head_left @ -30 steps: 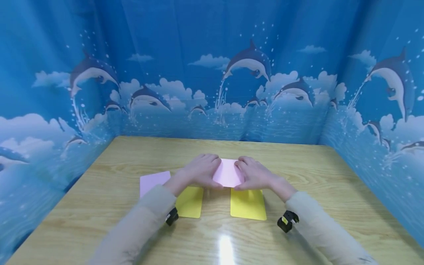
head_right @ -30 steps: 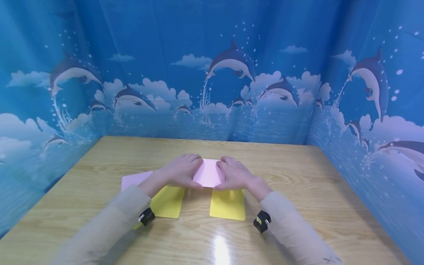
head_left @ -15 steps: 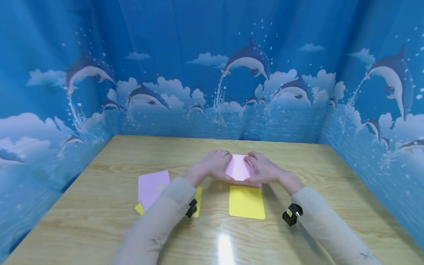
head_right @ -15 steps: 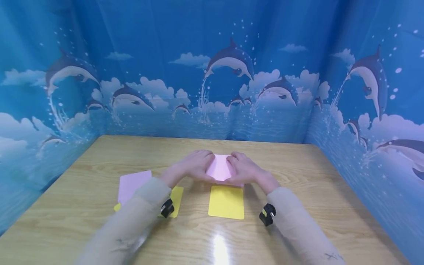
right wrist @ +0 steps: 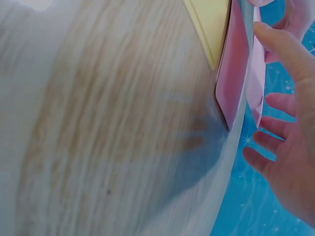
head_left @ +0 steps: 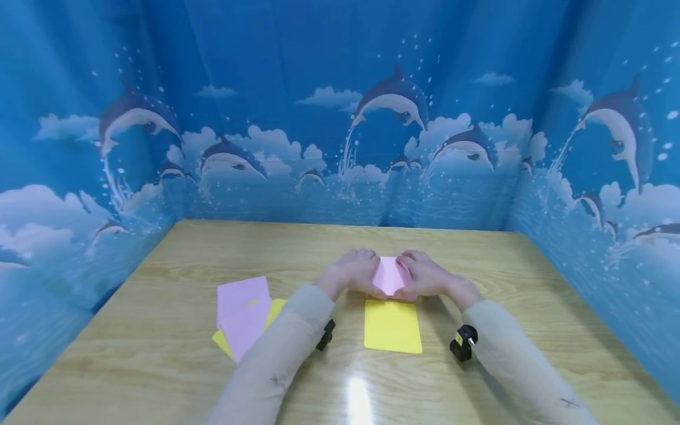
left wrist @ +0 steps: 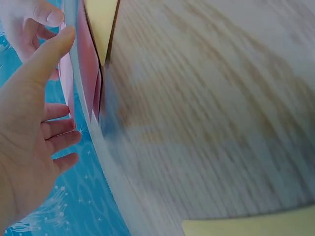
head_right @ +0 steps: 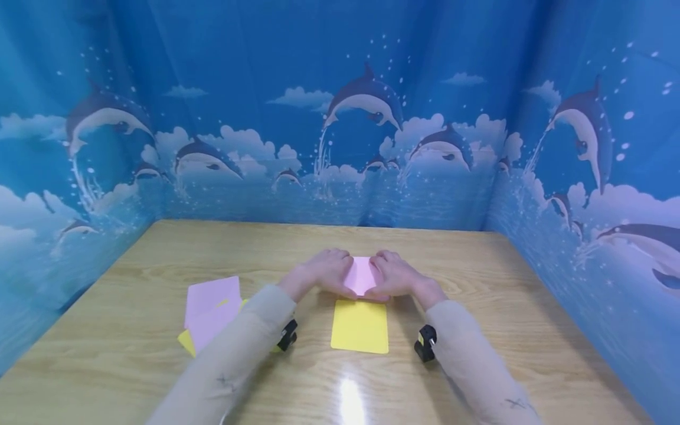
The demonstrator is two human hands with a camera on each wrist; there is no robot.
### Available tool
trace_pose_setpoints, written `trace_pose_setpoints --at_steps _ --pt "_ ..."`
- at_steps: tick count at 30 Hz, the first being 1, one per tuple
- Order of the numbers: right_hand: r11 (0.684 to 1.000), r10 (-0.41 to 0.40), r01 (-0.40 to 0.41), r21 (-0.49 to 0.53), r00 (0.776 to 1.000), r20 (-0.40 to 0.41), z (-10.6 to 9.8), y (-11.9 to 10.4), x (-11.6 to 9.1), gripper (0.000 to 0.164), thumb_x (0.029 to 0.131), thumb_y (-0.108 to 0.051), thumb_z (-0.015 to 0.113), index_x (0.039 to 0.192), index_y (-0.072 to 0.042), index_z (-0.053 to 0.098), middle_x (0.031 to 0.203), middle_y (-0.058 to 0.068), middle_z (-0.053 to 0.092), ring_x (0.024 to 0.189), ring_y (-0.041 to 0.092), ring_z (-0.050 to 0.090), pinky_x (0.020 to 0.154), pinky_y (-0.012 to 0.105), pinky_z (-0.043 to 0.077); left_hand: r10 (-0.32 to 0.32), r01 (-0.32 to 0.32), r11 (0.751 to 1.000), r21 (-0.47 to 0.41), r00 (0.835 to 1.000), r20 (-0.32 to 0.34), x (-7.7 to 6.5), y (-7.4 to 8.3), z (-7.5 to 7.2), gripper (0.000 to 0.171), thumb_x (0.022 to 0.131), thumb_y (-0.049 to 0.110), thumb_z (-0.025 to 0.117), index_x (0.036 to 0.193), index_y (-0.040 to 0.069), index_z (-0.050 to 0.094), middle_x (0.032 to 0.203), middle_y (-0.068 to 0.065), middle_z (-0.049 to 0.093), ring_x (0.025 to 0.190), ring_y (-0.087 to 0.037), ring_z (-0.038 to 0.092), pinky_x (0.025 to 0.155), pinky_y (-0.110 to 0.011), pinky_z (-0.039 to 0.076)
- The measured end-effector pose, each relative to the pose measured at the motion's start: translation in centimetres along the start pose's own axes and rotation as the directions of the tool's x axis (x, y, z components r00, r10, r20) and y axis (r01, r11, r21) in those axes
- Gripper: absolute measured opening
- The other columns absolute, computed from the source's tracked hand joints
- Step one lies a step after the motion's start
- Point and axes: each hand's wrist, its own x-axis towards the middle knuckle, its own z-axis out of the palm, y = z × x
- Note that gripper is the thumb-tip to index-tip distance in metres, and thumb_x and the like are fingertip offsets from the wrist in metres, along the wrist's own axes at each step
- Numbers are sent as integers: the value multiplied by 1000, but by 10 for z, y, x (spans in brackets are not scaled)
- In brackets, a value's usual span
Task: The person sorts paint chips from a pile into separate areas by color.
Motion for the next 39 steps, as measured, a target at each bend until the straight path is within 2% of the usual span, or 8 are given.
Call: trace_pose_setpoints --at_steps 10,15,20,25,30,35,39 --pt "997 56 -51 -57 996 76 7 2 7 88 73 -49 71 134 5 40 138 27 34 123 42 35 100 52 33 -49 48 999 23 999 24 1 3 1 86 74 70 57 132 8 46 126 -5 51 114 -20 45 101 -36 34" --pt "996 41 -33 -86 994 98 11 4 7 87 74 -50 69 134 6 40 136 28 35 123 42 35 100 52 34 -48 47 998 30 999 27 4 4 5 84 73 70 58 131 10 48 125 -4 51 114 -20 46 101 -37 34" --pt "997 37 -30 -72 994 103 14 8 6 86 75 -51 68 134 6 39 137 27 35 124 41 34 100 50 34 -45 44 998 39 998 37 4 4 7 83 73 71 57 131 12 48 126 -3 51 114 -19 45 101 -37 34" --pt "997 47 -39 -66 992 118 15 8 6 86 76 -52 67 135 5 40 136 27 35 124 41 35 100 52 34 -51 51 999 8 997 63 3 4 8 83 73 71 56 133 14 47 131 -3 48 119 -19 43 103 -37 31" --pt "995 55 -46 -84 992 114 15 8 5 88 75 -53 67 136 5 38 136 26 36 124 40 35 100 52 33 -46 47 999 -16 996 78 4 2 8 84 75 70 55 137 14 44 137 -4 44 125 -21 39 107 -38 27" --pt "991 74 -66 -116 995 67 13 8 3 89 75 -56 65 136 3 39 136 24 38 122 39 37 100 52 34 -27 27 999 18 999 42 5 -2 7 85 76 69 55 138 12 42 136 -5 45 124 -22 40 106 -39 28" --pt "986 53 -50 -159 998 19 10 8 3 86 75 -57 64 133 3 43 132 24 42 118 39 41 98 53 36 -24 23 999 29 999 25 3 -7 5 85 76 68 57 138 11 42 136 -5 46 125 -22 39 106 -40 27"
